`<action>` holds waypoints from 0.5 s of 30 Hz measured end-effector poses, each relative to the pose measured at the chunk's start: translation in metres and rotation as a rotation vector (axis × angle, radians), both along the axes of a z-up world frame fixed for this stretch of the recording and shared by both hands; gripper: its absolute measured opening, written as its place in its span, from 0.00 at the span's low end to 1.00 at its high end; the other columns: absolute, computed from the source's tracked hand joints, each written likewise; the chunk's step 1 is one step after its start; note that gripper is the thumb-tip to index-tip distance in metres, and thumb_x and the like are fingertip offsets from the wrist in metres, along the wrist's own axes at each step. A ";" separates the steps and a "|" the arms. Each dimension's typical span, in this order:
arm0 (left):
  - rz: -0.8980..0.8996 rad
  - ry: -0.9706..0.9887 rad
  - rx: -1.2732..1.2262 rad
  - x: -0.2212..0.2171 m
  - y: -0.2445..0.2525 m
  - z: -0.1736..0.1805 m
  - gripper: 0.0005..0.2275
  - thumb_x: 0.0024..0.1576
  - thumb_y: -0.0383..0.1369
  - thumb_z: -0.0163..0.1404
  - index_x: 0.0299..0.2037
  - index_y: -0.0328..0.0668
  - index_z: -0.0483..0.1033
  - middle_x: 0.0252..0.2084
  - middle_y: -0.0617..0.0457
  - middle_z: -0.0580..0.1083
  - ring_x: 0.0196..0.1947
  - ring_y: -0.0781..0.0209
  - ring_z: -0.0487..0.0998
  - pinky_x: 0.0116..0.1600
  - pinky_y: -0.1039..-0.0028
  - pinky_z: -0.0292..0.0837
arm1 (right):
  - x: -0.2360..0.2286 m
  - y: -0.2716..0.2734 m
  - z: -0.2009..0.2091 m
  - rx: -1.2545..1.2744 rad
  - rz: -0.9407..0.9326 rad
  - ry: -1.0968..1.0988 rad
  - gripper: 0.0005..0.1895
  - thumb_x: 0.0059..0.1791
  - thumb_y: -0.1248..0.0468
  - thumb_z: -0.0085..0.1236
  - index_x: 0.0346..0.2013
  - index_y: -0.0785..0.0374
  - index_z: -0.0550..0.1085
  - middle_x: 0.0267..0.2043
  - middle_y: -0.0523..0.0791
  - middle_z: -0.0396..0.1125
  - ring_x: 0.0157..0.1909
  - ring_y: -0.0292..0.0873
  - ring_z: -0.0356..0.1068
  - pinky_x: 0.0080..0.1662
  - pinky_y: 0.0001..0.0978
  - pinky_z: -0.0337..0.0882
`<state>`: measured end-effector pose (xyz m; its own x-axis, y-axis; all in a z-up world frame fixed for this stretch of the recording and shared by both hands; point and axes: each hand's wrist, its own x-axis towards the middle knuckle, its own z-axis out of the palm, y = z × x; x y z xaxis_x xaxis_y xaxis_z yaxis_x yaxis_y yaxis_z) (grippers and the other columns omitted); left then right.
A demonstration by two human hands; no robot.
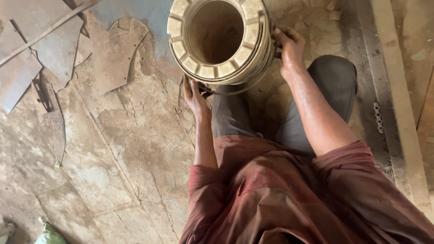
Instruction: The person kneels on the floor and repeatedly hammers a curved metal strip against a wooden beam to shape it around a plastic bucket. The person rotates the bucket and repositions the metal strip multiple times during the process.
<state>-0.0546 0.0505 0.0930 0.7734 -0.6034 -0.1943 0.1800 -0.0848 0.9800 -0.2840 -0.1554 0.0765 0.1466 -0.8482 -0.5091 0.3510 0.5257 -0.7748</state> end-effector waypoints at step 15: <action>-0.016 0.125 -0.015 -0.012 -0.001 0.019 0.24 0.69 0.34 0.43 0.76 0.55 0.56 0.71 0.39 0.62 0.60 0.44 0.71 0.43 0.59 0.86 | 0.001 0.000 0.004 -0.055 -0.009 -0.005 0.09 0.53 0.63 0.60 0.46 0.62 0.77 0.41 0.43 0.75 0.39 0.36 0.69 0.35 0.33 0.73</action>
